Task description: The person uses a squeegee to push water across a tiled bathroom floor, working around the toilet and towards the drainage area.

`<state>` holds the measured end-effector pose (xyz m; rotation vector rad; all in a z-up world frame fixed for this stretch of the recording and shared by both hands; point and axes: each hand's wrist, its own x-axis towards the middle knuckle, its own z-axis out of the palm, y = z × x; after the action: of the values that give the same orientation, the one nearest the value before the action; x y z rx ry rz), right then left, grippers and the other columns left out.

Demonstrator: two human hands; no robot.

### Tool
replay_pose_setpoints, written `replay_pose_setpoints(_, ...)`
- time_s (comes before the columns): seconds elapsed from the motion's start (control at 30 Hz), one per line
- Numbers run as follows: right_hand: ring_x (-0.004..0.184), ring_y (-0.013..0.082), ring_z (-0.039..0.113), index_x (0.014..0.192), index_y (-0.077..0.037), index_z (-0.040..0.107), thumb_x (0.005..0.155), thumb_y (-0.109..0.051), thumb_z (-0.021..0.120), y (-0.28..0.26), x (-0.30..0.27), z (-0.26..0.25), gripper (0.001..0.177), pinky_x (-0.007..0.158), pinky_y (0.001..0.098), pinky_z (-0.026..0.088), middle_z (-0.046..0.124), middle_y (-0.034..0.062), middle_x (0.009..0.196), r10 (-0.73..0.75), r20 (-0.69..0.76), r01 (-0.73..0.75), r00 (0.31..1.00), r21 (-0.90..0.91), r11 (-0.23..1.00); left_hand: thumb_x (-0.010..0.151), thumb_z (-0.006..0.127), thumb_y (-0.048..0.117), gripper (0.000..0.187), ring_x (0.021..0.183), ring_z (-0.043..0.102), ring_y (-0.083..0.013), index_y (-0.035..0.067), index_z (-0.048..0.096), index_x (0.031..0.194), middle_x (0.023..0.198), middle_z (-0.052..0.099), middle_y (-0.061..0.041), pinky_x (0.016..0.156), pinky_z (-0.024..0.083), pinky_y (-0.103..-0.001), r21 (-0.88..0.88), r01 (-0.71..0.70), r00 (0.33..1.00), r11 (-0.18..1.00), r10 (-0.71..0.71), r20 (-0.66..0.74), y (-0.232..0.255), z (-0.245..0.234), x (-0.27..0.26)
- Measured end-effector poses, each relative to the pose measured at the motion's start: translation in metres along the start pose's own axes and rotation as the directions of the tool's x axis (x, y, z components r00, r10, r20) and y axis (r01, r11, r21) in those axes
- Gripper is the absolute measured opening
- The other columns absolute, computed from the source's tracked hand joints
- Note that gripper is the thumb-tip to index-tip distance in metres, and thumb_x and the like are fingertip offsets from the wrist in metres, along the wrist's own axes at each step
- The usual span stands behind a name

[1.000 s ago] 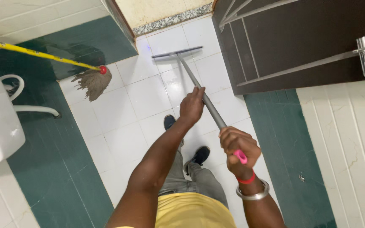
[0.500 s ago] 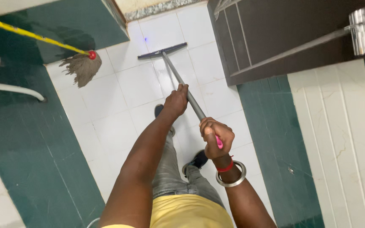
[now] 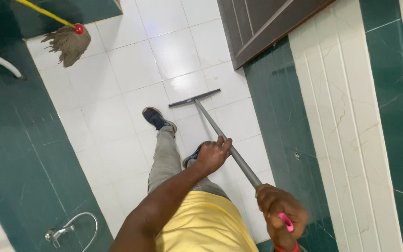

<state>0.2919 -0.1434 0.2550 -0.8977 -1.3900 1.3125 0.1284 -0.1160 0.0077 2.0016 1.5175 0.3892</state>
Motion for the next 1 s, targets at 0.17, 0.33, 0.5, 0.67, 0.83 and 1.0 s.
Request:
replay_pose_setpoints(0.17,0.045,0.0155,0.044,0.062,-0.009,0.042,0.101,-0.05,0.062,-0.001,0.003,-0.017,0.06,0.047,0.0359,0.039,0.045,0.0033,0.052,-0.152,0.044,0.155,0.987,-0.055,0.986,0.081,0.079,0.031,0.053,0.078,0.074,-0.0284,0.008,0.061,0.125,0.118,0.069,-0.02,0.06,0.059,-0.039,0.131,-0.12,0.959,0.984,0.149,-0.241,0.013,0.002,0.009)
replay_pose_setpoints(0.33,0.054,0.0175,0.048,0.069,-0.008,0.042,0.103,-0.041,0.065,0.065,0.054,-0.006,0.053,0.055,0.0337,0.044,0.046,0.0039,0.06,-0.376,0.167,0.375,0.912,0.037,0.926,0.089,0.075,0.019,0.05,0.087,0.072,-0.0305,0.004,0.056,0.133,0.137,0.063,-0.015,0.07,0.059,-0.043,0.202,0.128,0.987,0.971,-0.104,-0.126,-0.027,-0.021,0.074)
replay_pose_setpoints(0.5,0.058,0.0198,0.047,0.068,-0.003,0.042,0.102,-0.007,0.055,0.11,0.091,-0.008,0.036,0.062,0.036,0.048,0.048,0.0086,0.062,-0.288,0.097,0.293,0.953,-0.047,0.955,0.092,0.07,0.021,0.054,0.098,0.069,-0.0346,0.005,0.049,0.14,0.148,0.053,-0.014,0.076,0.058,-0.047,0.201,0.184,0.983,0.962,-0.18,-0.034,-0.043,-0.027,0.12)
replay_pose_setpoints(0.67,0.052,0.0146,0.044,0.063,-0.005,0.045,0.098,-0.001,0.043,0.079,0.064,-0.042,0.036,0.059,0.0344,0.047,0.045,0.0051,0.058,-0.177,-0.021,0.175,0.984,-0.077,0.982,0.097,0.067,0.026,0.047,0.106,0.068,-0.0376,0.007,0.049,0.136,0.152,0.049,-0.017,0.082,0.059,-0.05,0.083,0.192,0.971,0.978,-0.202,0.13,-0.026,-0.001,0.129)
replay_pose_setpoints(0.83,0.051,0.0141,0.043,0.063,-0.006,0.045,0.094,0.0,0.043,0.018,0.009,-0.065,0.032,0.054,0.0333,0.042,0.046,0.0049,0.056,-0.099,-0.103,0.089,0.99,-0.101,0.991,0.095,0.069,0.025,0.043,0.091,0.071,-0.0399,0.004,0.053,0.128,0.147,0.05,-0.025,0.072,0.06,-0.052,-0.059,0.154,0.981,0.986,-0.146,0.131,0.022,0.039,0.092)
replay_pose_setpoints(1.0,0.054,0.0152,0.045,0.068,-0.009,0.042,0.104,-0.033,0.059,0.007,-0.007,-0.074,0.047,0.059,0.0367,0.043,0.046,0.0042,0.059,-0.158,-0.113,0.153,0.981,-0.045,0.987,0.094,0.069,0.016,0.038,0.086,0.074,-0.0354,0.005,0.057,0.128,0.133,0.063,-0.02,0.068,0.061,-0.047,-0.122,0.108,0.994,0.987,-0.111,-0.017,0.047,0.047,0.066)
